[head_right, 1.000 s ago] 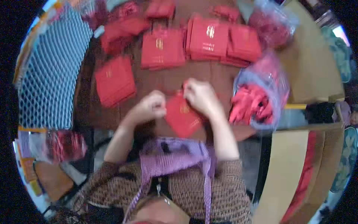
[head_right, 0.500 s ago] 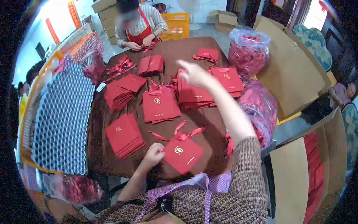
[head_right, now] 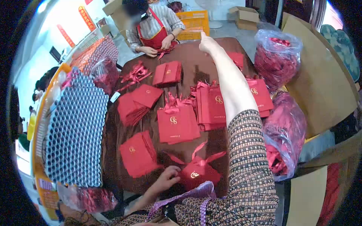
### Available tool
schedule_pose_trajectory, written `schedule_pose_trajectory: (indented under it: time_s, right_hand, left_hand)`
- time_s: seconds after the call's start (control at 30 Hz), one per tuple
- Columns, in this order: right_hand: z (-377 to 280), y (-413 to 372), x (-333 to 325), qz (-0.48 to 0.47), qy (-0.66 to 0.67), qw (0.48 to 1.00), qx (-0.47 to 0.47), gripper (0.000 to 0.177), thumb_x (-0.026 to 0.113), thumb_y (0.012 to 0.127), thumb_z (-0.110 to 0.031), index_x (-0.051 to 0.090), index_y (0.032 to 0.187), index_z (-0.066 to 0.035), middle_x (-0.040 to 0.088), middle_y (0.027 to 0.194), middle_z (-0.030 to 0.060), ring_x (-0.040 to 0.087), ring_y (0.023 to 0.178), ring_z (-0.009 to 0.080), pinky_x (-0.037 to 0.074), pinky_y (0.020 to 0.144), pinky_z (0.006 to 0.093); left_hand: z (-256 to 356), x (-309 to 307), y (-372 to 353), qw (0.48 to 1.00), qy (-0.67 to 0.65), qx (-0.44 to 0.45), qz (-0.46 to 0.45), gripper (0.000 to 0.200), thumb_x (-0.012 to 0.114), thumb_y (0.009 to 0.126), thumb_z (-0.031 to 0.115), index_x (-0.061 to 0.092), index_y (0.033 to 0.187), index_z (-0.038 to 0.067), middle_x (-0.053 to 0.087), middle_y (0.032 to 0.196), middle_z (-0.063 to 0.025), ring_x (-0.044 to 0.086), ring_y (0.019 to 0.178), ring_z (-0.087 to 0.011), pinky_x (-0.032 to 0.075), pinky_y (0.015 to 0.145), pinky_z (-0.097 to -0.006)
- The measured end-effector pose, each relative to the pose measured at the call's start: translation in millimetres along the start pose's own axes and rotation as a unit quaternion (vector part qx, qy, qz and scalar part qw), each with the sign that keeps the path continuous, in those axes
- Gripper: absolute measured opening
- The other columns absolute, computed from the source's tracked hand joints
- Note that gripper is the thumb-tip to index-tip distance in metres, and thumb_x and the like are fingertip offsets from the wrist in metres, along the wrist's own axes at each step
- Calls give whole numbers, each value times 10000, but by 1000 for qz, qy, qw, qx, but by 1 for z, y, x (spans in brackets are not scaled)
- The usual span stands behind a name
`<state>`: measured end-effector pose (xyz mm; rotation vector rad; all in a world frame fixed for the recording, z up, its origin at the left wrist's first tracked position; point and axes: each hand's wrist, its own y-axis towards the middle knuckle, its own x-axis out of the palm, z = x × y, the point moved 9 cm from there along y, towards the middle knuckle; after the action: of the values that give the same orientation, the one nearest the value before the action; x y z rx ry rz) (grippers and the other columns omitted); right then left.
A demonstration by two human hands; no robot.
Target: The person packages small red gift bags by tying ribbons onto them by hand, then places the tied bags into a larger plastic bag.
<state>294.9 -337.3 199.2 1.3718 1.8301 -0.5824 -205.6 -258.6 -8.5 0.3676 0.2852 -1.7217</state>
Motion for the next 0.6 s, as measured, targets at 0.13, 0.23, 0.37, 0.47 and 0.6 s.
schedule_pose_trajectory:
  time_s: [0.13, 0.23, 0.37, 0.47, 0.6]
  right_hand:
    - [-7, 16, 5, -19, -13, 1000, -4, 686, 428, 813, -74, 101, 1415, -113, 623, 868, 211, 615, 588, 250, 497, 549, 372]
    - [-5, 41, 13, -13, -20, 999, -26, 691, 402, 802, -67, 86, 1416, -101, 623, 889, 221, 626, 612, 258, 498, 555, 370]
    - [4, 61, 29, -46, -58, 997, -6, 719, 392, 783, -46, 62, 1419, -100, 614, 934, 231, 635, 651, 267, 499, 624, 377]
    - [8, 70, 33, -28, -93, 995, -4, 765, 392, 742, -3, 51, 1420, -95, 609, 954, 230, 630, 682, 267, 492, 643, 377]
    - [12, 90, 46, -24, -90, 996, 7, 793, 385, 714, 20, 45, 1422, -95, 610, 954, 225, 629, 688, 263, 489, 633, 376]
  left_hand:
    - [12, -3, 2, 999, -4, -29, -29, 181, 642, 780, 130, 516, 863, 31, 501, 1111, -149, 476, 1056, -284, 372, 900, -365]
    - [6, -1, 2, 997, -2, -51, -49, 180, 642, 786, 133, 520, 870, 31, 496, 1130, -147, 469, 1071, -284, 368, 905, -365]
    - [9, -4, 4, 996, -25, -71, -56, 184, 650, 786, 131, 519, 875, 37, 484, 1158, -145, 467, 1079, -279, 368, 904, -356]
    - [14, -7, 9, 997, -30, -59, -45, 178, 633, 778, 92, 503, 878, 25, 501, 1117, -153, 484, 1044, -283, 387, 882, -362]
    - [3, -6, 8, 995, -64, -76, -32, 199, 652, 770, 93, 508, 888, 25, 504, 1115, -157, 488, 1045, -282, 397, 877, -356]
